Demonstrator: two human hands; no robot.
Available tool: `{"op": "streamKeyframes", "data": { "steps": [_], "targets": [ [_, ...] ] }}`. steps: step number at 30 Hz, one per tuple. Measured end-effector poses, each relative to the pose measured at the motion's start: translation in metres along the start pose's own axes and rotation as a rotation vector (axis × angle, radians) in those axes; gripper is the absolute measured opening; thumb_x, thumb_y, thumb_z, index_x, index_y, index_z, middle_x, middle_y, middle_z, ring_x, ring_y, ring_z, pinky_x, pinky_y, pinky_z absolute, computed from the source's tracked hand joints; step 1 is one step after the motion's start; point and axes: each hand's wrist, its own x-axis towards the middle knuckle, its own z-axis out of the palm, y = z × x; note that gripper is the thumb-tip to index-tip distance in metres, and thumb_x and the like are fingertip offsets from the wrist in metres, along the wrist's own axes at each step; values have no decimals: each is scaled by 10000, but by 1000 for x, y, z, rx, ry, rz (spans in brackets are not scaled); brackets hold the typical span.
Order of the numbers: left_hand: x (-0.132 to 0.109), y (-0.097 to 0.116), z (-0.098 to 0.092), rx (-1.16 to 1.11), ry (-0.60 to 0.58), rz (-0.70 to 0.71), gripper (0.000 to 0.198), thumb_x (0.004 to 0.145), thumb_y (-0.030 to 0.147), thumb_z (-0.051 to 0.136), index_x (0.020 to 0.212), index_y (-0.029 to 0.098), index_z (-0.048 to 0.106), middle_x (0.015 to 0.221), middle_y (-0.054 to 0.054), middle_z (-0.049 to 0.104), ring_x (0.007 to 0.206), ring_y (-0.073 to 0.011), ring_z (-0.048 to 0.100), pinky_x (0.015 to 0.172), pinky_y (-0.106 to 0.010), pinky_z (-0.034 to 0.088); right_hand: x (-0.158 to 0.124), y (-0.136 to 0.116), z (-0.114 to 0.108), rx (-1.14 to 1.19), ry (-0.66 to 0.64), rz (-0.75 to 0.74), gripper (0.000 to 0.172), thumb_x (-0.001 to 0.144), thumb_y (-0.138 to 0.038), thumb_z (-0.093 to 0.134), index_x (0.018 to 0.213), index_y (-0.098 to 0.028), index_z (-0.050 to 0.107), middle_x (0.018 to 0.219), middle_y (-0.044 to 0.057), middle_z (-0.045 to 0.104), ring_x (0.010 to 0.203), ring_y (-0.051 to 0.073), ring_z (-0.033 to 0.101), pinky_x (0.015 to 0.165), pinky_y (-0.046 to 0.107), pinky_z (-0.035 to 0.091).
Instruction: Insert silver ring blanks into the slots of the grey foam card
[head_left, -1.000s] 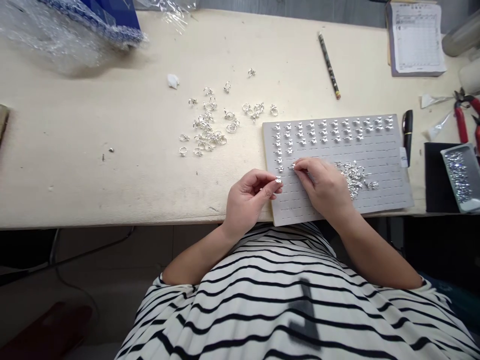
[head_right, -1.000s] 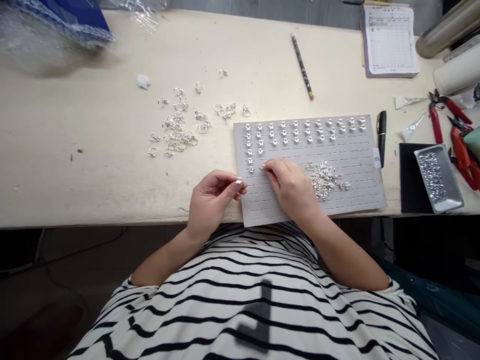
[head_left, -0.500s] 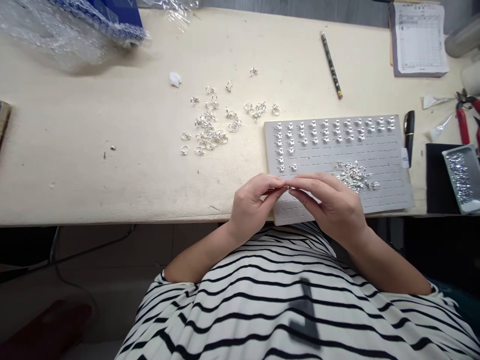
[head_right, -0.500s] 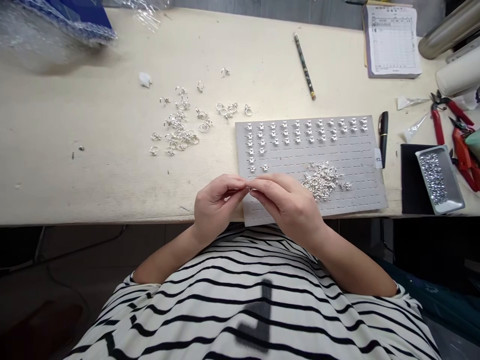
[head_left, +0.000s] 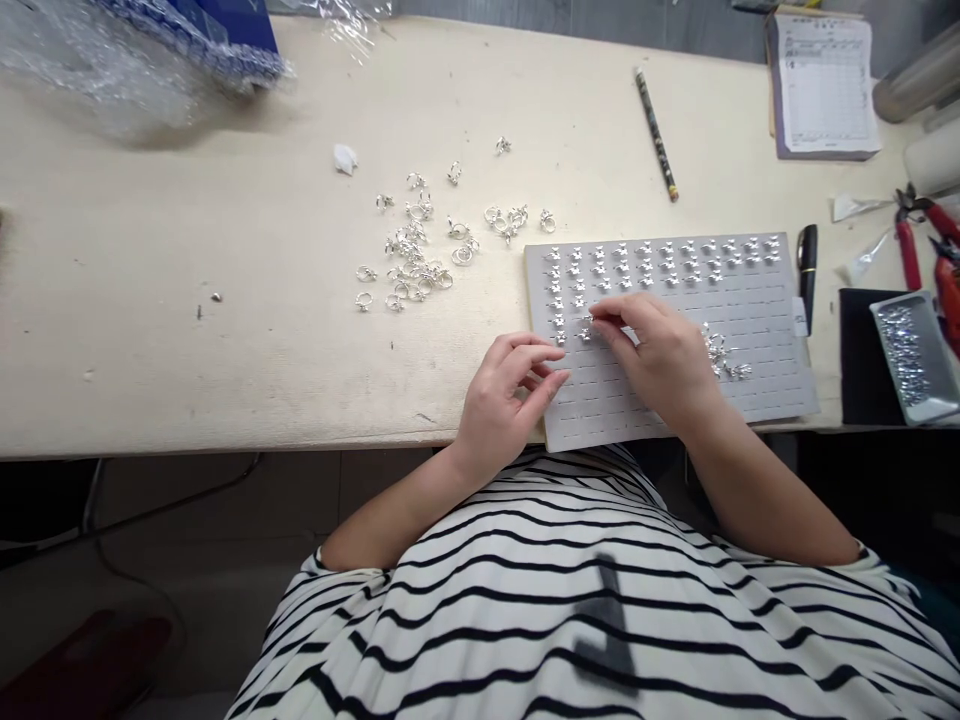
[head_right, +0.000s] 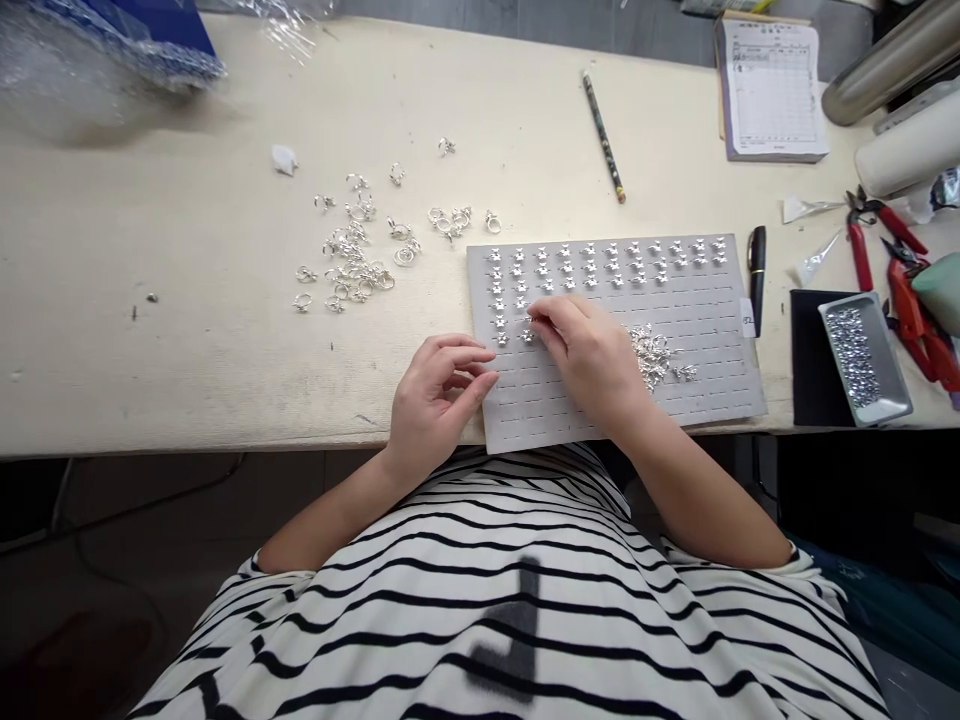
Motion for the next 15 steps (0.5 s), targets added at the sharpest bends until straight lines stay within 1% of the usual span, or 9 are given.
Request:
{"op": "streamKeyframes", "data": {
  "steps": [4, 6, 8, 9, 11, 12, 13, 15],
  "targets": [
    [-1, 1, 1, 17, -10, 8, 98, 987, 257, 671, 1071, 225, 710, 1158, -52, 640, 819, -87, 675, 710, -203, 604, 3, 5, 9, -19, -29, 5, 111, 987, -228, 612, 1055, -244, 698, 1024, 32, 752, 905, 191, 687, 739, 326, 529],
    [0, 3, -2, 34, -17, 17, 101, 992, 261, 661, 1074, 227, 709, 1155, -49, 638, 820, -90, 672, 703, -203, 598, 3, 5, 10, -26, -41, 1, 116, 988, -224, 605, 1058, -243, 695, 1023, 31, 752, 908, 193, 687, 737, 326, 524],
    [3, 4, -12, 108, -18, 21, 143, 996, 298, 654, 1117, 242, 705, 1173, -58, 634, 850, -112, 670, 712, -226, 596, 2, 4, 10, -29, -41, -8, 118, 991, -234, 603, 1066, -247, 693, 1024, 31, 752, 908, 199, 689, 740, 333, 528],
    [6, 4, -20, 176, -11, 17, 183, 995, 328, 654, 1155, 251, 700, 1196, -70, 630, 893, -139, 669, 743, -256, 601, 2, 3, 9, -28, -30, -13, 119, 991, -242, 607, 1072, -248, 693, 1025, 33, 752, 904, 202, 691, 741, 339, 532],
    [16, 3, -42, 365, 28, -14, 324, 966, 408, 685, 1256, 264, 676, 1278, -110, 612, 1049, -230, 646, 882, -372, 600, 1, 2, 5, -19, 16, -27, 121, 990, -261, 620, 1085, -248, 693, 1026, 40, 753, 896, 206, 696, 747, 350, 546],
    [22, 1, -56, 474, 69, -36, 430, 930, 452, 720, 1311, 263, 656, 1340, -137, 590, 1178, -303, 601, 1003, -471, 556, 0, 1, 2, -16, 43, -36, 123, 994, -273, 620, 1091, -247, 692, 1024, 45, 753, 894, 208, 699, 750, 355, 552],
    [29, -2, -71, 570, 124, -65, 572, 868, 497, 778, 1367, 261, 627, 1415, -161, 554, 1301, -380, 524, 1117, -571, 463, 0, -1, 0, -15, 66, -44, 130, 1001, -286, 615, 1098, -246, 690, 1021, 50, 752, 899, 211, 701, 755, 360, 557],
    [44, -12, -101, 730, 181, -145, 889, 735, 586, 862, 1485, 236, 538, 1543, -211, 454, 1438, -498, 356, 1225, -696, 244, -2, -3, -6, -13, 91, -61, 146, 1012, -307, 600, 1117, -246, 683, 1021, 60, 747, 918, 219, 702, 769, 370, 565]
  ]
}}
